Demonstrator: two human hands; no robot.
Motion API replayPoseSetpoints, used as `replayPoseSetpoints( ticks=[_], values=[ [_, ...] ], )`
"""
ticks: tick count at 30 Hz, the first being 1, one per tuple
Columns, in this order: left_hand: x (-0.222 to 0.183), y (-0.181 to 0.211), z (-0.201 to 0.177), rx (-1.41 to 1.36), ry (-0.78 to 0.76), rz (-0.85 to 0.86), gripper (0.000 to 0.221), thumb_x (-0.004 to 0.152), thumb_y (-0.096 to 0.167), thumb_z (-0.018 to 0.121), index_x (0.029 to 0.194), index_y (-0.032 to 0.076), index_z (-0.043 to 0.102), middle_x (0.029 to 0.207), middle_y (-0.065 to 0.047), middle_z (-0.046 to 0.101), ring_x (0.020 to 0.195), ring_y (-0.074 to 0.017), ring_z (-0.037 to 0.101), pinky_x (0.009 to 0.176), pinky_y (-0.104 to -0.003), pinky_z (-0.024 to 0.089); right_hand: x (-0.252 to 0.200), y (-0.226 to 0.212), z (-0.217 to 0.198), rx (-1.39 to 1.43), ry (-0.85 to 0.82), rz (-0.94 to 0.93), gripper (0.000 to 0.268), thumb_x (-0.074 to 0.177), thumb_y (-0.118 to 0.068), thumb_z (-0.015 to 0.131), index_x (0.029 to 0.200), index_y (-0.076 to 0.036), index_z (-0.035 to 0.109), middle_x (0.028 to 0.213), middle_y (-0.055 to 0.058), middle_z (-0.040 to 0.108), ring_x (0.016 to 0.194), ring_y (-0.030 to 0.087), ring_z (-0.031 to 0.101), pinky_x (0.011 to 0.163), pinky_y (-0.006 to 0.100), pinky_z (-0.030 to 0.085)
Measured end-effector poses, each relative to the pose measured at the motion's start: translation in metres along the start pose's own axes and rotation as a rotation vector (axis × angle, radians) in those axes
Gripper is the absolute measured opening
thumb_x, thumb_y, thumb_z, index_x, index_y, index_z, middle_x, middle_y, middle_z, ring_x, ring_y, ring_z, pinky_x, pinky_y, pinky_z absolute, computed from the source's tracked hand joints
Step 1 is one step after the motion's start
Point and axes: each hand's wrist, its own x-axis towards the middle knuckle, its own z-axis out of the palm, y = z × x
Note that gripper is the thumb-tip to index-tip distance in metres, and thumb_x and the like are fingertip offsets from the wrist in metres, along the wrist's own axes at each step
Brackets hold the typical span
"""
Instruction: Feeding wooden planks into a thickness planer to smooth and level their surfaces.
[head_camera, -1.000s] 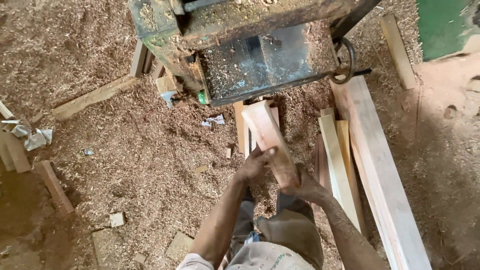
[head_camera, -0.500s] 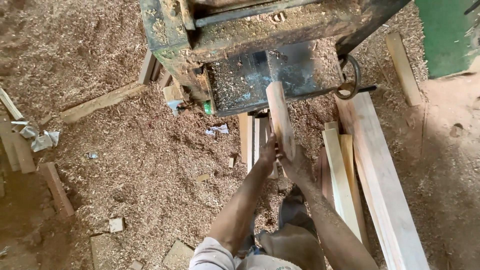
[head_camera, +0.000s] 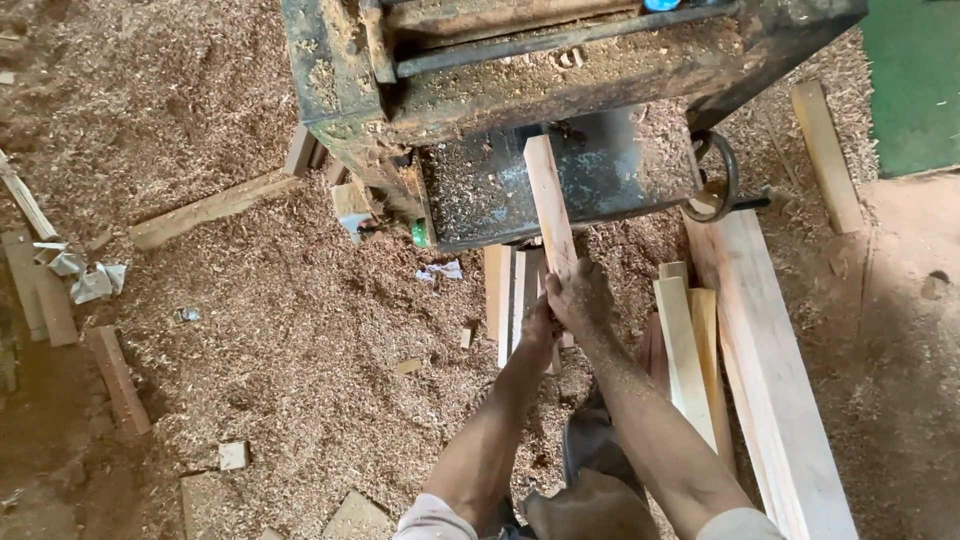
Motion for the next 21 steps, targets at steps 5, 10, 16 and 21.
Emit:
replayPoseSetpoints(
  ticks=[5, 10, 16, 21],
  values=[
    [-0.006, 0.03, 0.018, -0.022, 0.103, 0.048, 0.042, 0.101, 0.05, 0.056, 0.091, 0.01, 0.064, 0.071, -0.006, 0.056, 0.06, -0.0205, 0.058, 0.056, -0.033, 0.045, 0.027, -0.015, 0.006, 0.092, 0.015, 0.027, 0.053, 0.075, -0.045, 0.072, 0.104, -0.003, 0.058, 0.093, 0.016, 0.062, 0.085, 0.039, 0.071, 0.059, 0.049, 0.063],
    [-0.015, 0.07, 0.043, -0.023, 0.14, 0.065, 0.033, 0.099, 0.04, 0.053, 0.092, 0.01, 0.066, 0.07, -0.004, 0.052, 0.058, -0.0159, 0.053, 0.056, -0.031, 0.045, 0.056, -0.026, 0.015, 0.098, 0.036, 0.027, 0.054, 0.073, -0.044, 0.074, 0.104, -0.003, 0.057, 0.095, 0.017, 0.061, 0.087, 0.039, 0.071, 0.059, 0.048, 0.063],
    [-0.018, 0.111, 0.072, -0.129, 0.224, 0.064, 0.032, 0.099, 0.034, 0.053, 0.089, 0.008, 0.067, 0.064, -0.011, 0.056, 0.053, -0.0188, 0.056, 0.048, -0.032, 0.046, 0.074, -0.037, 0.028, 0.01, 0.065, 0.05, 0.05, 0.071, -0.045, 0.073, 0.1, -0.008, 0.057, 0.092, 0.011, 0.061, 0.084, 0.031, 0.072, 0.057, 0.041, 0.063],
    [-0.001, 0.114, 0.065, -0.192, 0.167, 0.075, 0.036, 0.097, 0.042, 0.062, 0.092, 0.008, 0.072, 0.069, -0.011, 0.062, 0.056, -0.0199, 0.061, 0.051, -0.033, 0.052, 0.094, -0.044, 0.023, 0.007, 0.103, 0.065, 0.044, 0.072, -0.045, 0.071, 0.095, -0.01, 0.057, 0.088, 0.008, 0.062, 0.083, 0.028, 0.072, 0.056, 0.038, 0.063]
  ],
)
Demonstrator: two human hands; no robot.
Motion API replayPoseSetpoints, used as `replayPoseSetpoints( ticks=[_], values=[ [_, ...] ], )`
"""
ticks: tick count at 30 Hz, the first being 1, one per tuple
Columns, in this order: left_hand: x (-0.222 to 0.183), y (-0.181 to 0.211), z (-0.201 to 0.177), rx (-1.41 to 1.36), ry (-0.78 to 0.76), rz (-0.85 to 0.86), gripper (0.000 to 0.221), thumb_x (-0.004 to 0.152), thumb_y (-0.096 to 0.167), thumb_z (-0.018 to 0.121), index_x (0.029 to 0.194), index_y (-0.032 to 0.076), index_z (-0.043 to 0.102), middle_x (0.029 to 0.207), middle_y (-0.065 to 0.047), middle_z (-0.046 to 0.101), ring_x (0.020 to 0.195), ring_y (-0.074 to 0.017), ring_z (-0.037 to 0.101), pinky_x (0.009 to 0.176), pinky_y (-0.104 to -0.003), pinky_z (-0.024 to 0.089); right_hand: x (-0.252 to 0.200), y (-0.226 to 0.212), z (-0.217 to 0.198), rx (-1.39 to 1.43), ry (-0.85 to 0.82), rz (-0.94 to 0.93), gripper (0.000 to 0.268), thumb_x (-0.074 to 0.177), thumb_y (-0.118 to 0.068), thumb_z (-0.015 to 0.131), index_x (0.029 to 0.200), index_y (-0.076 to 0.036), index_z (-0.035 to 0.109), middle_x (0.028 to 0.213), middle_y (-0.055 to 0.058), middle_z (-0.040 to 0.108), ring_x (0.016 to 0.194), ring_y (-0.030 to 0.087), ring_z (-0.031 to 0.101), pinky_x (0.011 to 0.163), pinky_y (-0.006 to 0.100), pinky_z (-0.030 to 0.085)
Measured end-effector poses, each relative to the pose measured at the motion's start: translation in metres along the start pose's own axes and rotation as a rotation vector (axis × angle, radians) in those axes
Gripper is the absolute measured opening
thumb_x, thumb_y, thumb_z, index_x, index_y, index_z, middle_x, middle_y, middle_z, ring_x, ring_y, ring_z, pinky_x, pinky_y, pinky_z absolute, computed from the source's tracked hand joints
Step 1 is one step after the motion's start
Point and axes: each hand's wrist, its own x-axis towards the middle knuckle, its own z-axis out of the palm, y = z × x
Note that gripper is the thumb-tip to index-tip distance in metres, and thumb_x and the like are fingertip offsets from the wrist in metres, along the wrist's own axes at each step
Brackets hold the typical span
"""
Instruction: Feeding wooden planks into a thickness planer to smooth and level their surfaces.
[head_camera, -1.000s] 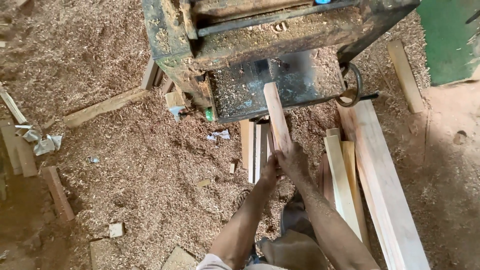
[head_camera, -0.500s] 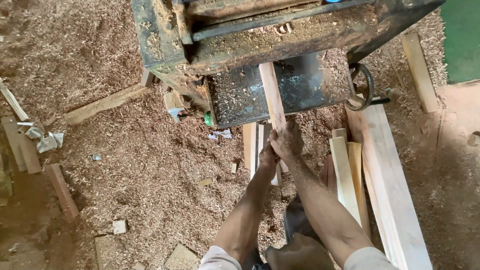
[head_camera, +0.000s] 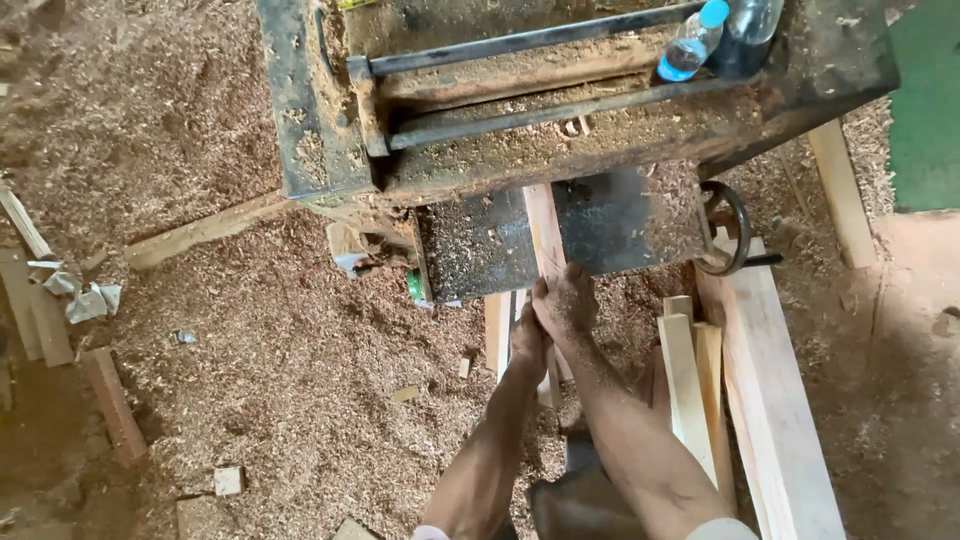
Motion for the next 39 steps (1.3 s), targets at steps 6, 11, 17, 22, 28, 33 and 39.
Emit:
replayPoseSetpoints(
  ticks=[6, 11, 17, 22, 28, 33, 39],
  values=[
    [0.067, -0.093, -0.105, 0.091, -0.102, -0.046, 0.05, 0.102, 0.053, 0.052, 0.106, 0.005, 0.066, 0.084, -0.009, 0.067, 0.072, -0.0207, 0.07, 0.063, -0.029, 0.063, 0.026, -0.02, -0.023, 0.139, -0.047, 0.003, 0.039, 0.076, -0.036, 0.07, 0.096, -0.004, 0.06, 0.088, 0.017, 0.065, 0.085, 0.038, 0.072, 0.065, 0.047, 0.063],
    [0.052, -0.171, -0.24, 0.344, 0.146, -0.157, 0.025, 0.089, 0.027, 0.069, 0.084, 0.002, 0.074, 0.059, -0.011, 0.061, 0.043, -0.0221, 0.062, 0.041, -0.034, 0.051, 0.035, -0.008, -0.032, 0.431, -0.167, 0.066, 0.05, 0.084, -0.051, 0.064, 0.106, -0.007, 0.057, 0.098, 0.016, 0.061, 0.09, 0.038, 0.066, 0.069, 0.048, 0.057],
    [0.009, -0.259, -0.477, 1.688, 0.111, -0.11, 0.041, 0.09, 0.053, 0.043, 0.122, 0.036, 0.061, 0.118, -0.016, 0.068, 0.106, -0.0401, 0.067, 0.088, -0.05, 0.053, -0.019, 0.032, -0.038, 0.696, -0.288, 0.217, 0.06, 0.103, -0.062, 0.031, 0.113, -0.008, 0.056, 0.114, 0.015, 0.055, 0.104, 0.03, 0.055, 0.082, 0.042, 0.043],
    [-0.023, -0.299, -0.537, 1.417, 0.376, -0.414, 0.053, 0.084, 0.053, 0.044, 0.104, 0.013, 0.074, 0.104, -0.017, 0.07, 0.1, -0.036, 0.064, 0.086, -0.048, 0.046, -0.192, 0.134, -0.042, 0.431, -0.755, 0.314, 0.042, 0.101, -0.045, 0.055, 0.111, -0.004, 0.061, 0.1, 0.01, 0.054, 0.086, 0.022, 0.053, 0.075, 0.036, 0.048],
    [0.017, -0.282, -0.506, 1.542, 0.236, -0.276, 0.047, 0.086, 0.048, 0.05, 0.076, 0.007, 0.073, 0.077, -0.019, 0.071, 0.069, -0.0327, 0.065, 0.063, -0.047, 0.045, -0.343, 0.232, -0.108, -0.071, -1.191, 0.376, 0.05, 0.091, -0.041, 0.053, 0.129, -0.009, 0.06, 0.136, 0.017, 0.055, 0.122, 0.04, 0.054, 0.1, 0.055, 0.047],
    [0.105, -0.265, -0.424, 1.791, 0.028, -0.263, 0.055, 0.095, 0.05, 0.043, 0.118, 0.006, 0.066, 0.118, -0.024, 0.07, 0.107, -0.0432, 0.067, 0.089, -0.055, 0.051, -0.399, 0.273, -0.101, 0.041, -1.039, 0.539, 0.056, 0.083, -0.042, 0.061, 0.129, -0.01, 0.061, 0.134, 0.022, 0.054, 0.121, 0.045, 0.049, 0.102, 0.059, 0.046],
    [0.2, -0.278, -0.271, 1.843, 0.015, -0.045, 0.079, 0.095, 0.065, 0.032, 0.116, -0.003, 0.067, 0.117, -0.03, 0.069, 0.109, -0.0482, 0.066, 0.09, -0.056, 0.052, -0.458, 0.303, -0.068, 0.032, -0.809, 0.567, 0.041, 0.08, -0.042, 0.065, 0.113, -0.017, 0.064, 0.123, 0.014, 0.061, 0.111, 0.04, 0.053, 0.084, 0.059, 0.052]
  ],
)
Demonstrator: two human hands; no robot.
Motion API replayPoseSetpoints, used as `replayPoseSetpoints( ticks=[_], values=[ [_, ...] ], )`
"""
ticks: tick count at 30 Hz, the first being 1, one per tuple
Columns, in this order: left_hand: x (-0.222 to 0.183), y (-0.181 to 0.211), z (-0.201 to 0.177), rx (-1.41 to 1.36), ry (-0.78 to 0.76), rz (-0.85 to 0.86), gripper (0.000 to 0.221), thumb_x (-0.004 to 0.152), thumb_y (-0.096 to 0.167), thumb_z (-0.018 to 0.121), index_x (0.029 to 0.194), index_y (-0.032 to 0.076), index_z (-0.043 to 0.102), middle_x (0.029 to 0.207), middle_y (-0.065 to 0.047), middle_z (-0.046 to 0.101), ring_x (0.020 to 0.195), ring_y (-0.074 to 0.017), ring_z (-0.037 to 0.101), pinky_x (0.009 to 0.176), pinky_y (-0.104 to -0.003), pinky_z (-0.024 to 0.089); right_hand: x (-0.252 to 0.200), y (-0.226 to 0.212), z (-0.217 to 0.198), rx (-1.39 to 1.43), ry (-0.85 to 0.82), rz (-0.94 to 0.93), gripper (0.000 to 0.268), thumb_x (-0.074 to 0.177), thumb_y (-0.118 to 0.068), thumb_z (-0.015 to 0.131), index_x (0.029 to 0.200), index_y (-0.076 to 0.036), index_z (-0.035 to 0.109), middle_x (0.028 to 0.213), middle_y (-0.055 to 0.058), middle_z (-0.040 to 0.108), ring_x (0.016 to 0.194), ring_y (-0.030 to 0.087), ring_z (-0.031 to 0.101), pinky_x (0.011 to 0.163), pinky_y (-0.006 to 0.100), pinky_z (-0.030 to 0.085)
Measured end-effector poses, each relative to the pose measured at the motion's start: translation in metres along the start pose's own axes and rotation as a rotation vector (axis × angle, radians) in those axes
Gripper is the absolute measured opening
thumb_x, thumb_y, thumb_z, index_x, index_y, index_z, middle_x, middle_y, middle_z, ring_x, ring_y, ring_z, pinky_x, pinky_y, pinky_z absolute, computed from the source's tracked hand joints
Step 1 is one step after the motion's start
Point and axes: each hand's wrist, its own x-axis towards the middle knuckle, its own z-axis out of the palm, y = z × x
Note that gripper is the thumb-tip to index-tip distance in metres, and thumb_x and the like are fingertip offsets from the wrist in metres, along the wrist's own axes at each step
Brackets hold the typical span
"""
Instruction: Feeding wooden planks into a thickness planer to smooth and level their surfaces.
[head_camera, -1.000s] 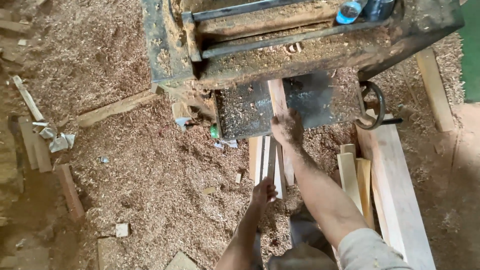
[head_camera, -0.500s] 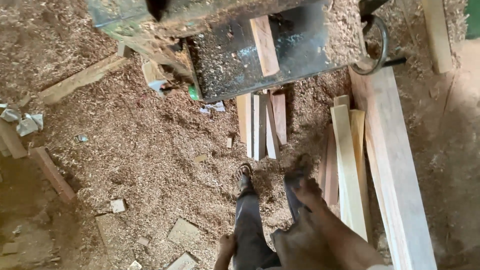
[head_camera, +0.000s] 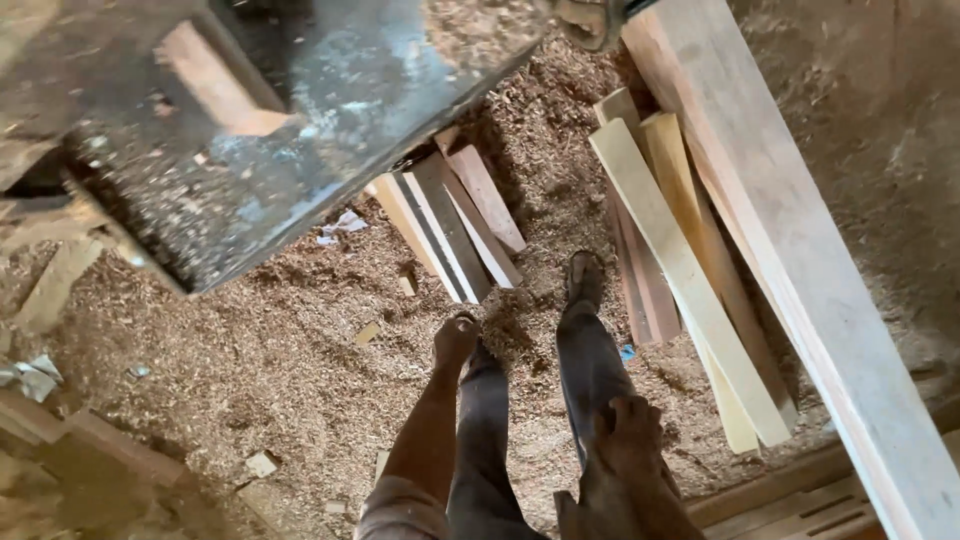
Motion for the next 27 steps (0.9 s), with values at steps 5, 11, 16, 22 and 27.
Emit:
replayPoseSetpoints(
  ticks=[5, 11, 16, 22, 27],
  values=[
    [0.072, 0.153, -0.012, 0.04, 0.057, -0.176, 0.049, 0.088, 0.05, 0.078, 0.098, 0.004, 0.064, 0.09, -0.009, 0.071, 0.079, -0.0215, 0.073, 0.064, -0.034, 0.065, 0.031, 0.013, -0.011, 0.045, 0.014, 0.076, 0.046, 0.081, -0.055, 0.064, 0.114, -0.023, 0.066, 0.125, 0.012, 0.064, 0.112, 0.042, 0.058, 0.092, 0.059, 0.049],
    [0.191, 0.239, 0.02, -0.151, 0.298, -0.291, 0.102, 0.083, 0.058, 0.079, 0.151, -0.002, 0.031, 0.136, -0.018, 0.053, 0.117, -0.0349, 0.06, 0.099, -0.044, 0.054, 0.059, -0.005, -0.074, 0.064, 0.353, -0.069, 0.035, 0.079, -0.03, 0.074, 0.104, -0.007, 0.066, 0.113, 0.017, 0.066, 0.099, 0.041, 0.062, 0.079, 0.057, 0.055],
    [0.274, 0.245, 0.054, -0.23, 0.614, -0.327, 0.108, 0.074, 0.058, 0.078, 0.148, 0.01, 0.015, 0.132, -0.016, 0.046, 0.118, -0.0363, 0.055, 0.102, -0.052, 0.053, 0.064, 0.044, -0.032, 0.098, 0.266, 0.097, 0.04, 0.079, -0.048, 0.074, 0.108, -0.02, 0.074, 0.121, 0.003, 0.069, 0.109, 0.034, 0.064, 0.096, 0.05, 0.055],
    [0.254, 0.249, 0.044, -0.239, 0.685, -0.302, 0.101, 0.078, 0.048, 0.082, 0.146, 0.016, 0.015, 0.119, -0.01, 0.055, 0.098, -0.0273, 0.059, 0.091, -0.046, 0.055, 0.058, 0.054, 0.005, 0.099, 0.499, 0.05, 0.033, 0.077, -0.047, 0.075, 0.1, -0.023, 0.074, 0.113, 0.001, 0.072, 0.095, 0.034, 0.061, 0.087, 0.047, 0.054],
    [0.229, 0.239, 0.036, -0.272, 0.503, -0.348, 0.076, 0.089, 0.037, 0.069, 0.145, 0.014, 0.023, 0.102, -0.011, 0.07, 0.096, -0.0262, 0.07, 0.096, -0.042, 0.057, 0.065, 0.054, 0.002, 0.089, 0.614, 0.02, 0.028, 0.075, -0.043, 0.076, 0.092, -0.021, 0.075, 0.103, -0.001, 0.074, 0.09, 0.03, 0.061, 0.077, 0.046, 0.053]
  ],
)
